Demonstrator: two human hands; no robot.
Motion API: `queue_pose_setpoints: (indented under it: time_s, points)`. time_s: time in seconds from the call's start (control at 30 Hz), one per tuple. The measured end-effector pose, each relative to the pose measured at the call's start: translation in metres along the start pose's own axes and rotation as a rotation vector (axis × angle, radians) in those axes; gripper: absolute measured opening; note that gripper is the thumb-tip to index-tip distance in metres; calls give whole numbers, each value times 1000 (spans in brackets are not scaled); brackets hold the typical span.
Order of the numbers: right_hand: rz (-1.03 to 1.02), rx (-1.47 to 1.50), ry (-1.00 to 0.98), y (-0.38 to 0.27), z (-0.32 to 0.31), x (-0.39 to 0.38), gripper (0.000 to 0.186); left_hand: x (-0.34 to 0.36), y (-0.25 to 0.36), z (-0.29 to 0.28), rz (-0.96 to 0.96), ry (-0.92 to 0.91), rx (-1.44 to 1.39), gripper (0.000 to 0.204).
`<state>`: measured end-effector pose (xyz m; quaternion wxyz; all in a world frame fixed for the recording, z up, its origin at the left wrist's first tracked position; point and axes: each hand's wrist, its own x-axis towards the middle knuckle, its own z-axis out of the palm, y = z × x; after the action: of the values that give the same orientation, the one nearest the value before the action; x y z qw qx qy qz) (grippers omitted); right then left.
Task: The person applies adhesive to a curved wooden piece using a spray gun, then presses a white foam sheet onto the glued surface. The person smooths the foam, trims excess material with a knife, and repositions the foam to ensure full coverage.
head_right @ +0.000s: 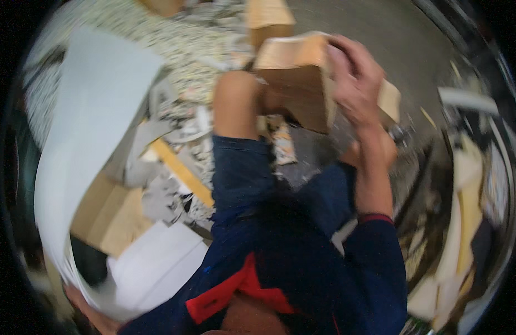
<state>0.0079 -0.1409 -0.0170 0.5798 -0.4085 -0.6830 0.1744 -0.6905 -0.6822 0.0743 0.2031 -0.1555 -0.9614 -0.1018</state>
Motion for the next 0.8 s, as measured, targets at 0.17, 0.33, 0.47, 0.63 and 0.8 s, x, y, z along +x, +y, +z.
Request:
queue_pose_setpoints:
  time_s: [0.17,0.33,0.47,0.63,0.8]
  points:
    - [26,19,106,18,-18,3,19,-97,121,67,264,9,-164,58]
    - [69,19,139,42,-34,5,20,-226,252,122,576,-326,-448,50]
    - [154,192,113,42,-23,-2,19,-290,351,130,867,-532,-653,44]
    - [201,189,-110,6,26,-21,22,-307,466,95,1246,-494,-861,36]
    - [-191,337,-421,-50,68,-42,18,-259,570,-3,1593,116,-1014,29]
